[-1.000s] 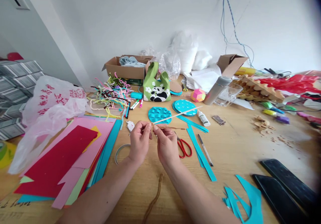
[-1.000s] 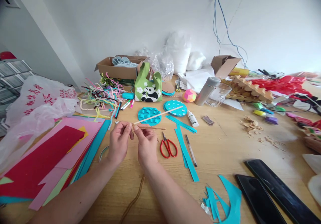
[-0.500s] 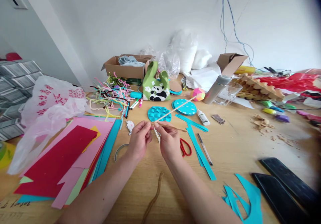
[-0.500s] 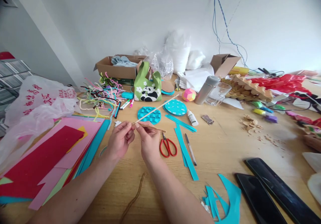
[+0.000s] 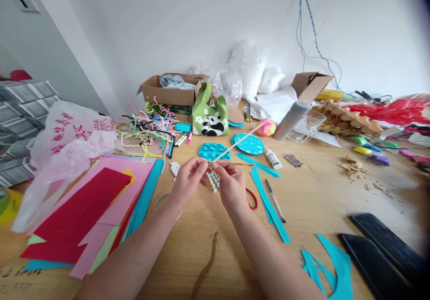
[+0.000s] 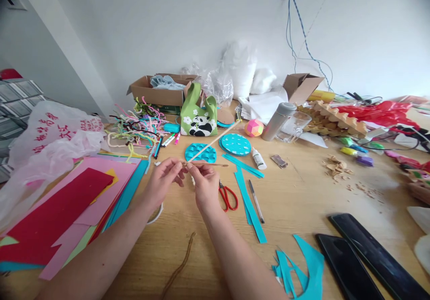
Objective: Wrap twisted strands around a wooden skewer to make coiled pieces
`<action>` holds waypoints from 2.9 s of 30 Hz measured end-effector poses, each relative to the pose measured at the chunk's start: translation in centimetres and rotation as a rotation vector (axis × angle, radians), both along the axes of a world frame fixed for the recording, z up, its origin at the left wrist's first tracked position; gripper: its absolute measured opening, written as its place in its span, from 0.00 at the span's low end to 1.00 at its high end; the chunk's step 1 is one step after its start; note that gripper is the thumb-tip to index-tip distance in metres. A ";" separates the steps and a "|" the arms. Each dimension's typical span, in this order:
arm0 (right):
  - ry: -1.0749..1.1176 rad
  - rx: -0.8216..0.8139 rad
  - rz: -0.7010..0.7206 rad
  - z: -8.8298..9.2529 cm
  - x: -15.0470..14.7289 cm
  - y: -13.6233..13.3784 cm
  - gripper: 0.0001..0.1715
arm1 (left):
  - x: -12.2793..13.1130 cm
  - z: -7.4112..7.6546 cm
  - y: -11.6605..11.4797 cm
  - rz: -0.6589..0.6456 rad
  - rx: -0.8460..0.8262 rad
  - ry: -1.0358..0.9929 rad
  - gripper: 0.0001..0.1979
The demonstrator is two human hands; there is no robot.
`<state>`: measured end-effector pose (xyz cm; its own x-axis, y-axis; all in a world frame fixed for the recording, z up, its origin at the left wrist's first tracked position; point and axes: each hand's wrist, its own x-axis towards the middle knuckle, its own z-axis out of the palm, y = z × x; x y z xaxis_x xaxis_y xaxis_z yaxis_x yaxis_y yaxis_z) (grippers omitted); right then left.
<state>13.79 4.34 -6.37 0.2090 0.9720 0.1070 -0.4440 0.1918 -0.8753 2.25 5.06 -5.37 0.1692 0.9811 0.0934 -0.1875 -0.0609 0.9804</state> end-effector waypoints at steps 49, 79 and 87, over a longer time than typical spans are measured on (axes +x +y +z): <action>-0.058 0.074 0.059 1.2 0.4 -0.8 0.04 | -0.6 0.8 -0.1 -0.285 -0.321 -0.435 0.10; -0.191 0.021 -0.001 1.5 0.7 -0.9 0.10 | -0.3 1.6 -0.7 0.037 0.059 0.032 0.09; -0.127 -0.015 0.137 1.9 1.1 -0.9 0.11 | -0.6 1.6 -0.3 -0.160 -0.087 -0.197 0.11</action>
